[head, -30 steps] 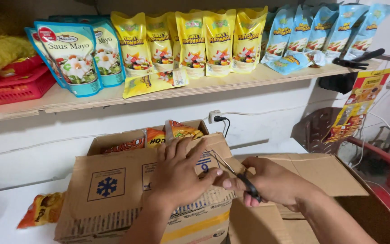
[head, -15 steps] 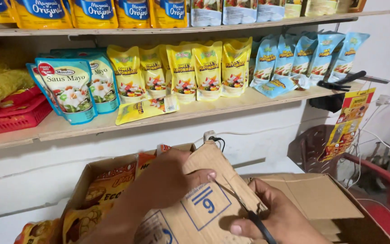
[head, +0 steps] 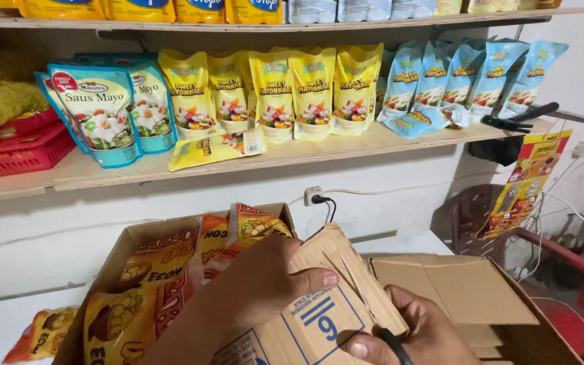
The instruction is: The person uses scissors to cut open a cardboard box and then cuts the cardboard into smaller pieces. The person handles the box flaps and the cut cardboard pieces throughout the task.
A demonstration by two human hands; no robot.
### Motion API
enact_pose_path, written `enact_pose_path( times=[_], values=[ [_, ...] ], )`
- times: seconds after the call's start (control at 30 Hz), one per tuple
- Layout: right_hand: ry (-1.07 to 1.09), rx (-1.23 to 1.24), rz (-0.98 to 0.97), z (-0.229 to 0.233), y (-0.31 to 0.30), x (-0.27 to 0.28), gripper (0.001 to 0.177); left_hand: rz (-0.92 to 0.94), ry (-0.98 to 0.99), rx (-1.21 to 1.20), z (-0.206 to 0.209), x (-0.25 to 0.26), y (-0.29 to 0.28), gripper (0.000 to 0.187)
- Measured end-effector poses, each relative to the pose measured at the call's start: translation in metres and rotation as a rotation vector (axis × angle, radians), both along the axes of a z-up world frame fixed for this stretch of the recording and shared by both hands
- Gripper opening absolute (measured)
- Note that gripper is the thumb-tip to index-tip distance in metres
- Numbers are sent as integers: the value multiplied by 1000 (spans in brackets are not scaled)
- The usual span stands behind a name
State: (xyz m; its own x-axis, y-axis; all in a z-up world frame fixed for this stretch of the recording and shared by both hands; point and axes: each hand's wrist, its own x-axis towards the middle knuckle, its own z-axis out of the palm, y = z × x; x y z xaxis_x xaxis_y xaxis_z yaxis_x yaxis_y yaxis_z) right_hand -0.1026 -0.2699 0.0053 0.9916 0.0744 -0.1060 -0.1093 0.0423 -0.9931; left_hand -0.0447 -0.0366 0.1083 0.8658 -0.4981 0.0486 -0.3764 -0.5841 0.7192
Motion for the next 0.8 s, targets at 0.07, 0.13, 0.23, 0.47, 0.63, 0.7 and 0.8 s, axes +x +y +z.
enact_pose_path(
  times=[0.07,0.13,0.23,0.47,0.63,0.7,0.8],
  values=[
    [17,-28,-20,-13,-5,0,59,-21,-20,23,-6,3,0,51],
    [30,-55,-37,-18,-6,-2,55,-40,-44,47,-9,2,-1,50],
    [23,-28,-34,-16,-4,-5,52,-54,-30,16,-14,-1,-2,46],
    [23,24,69,-4,-5,-14,54,-244,55,-113,-27,-1,-9,44],
    [131,-49,61,-3,-6,-14,54,-192,102,-7,-31,-4,-8,48],
    [64,-54,79,-5,-7,-12,54,-225,156,-4,-33,-2,-13,49],
    [1,-4,82,-15,-2,-12,52,-206,219,10,-31,-7,-13,50]
  ],
)
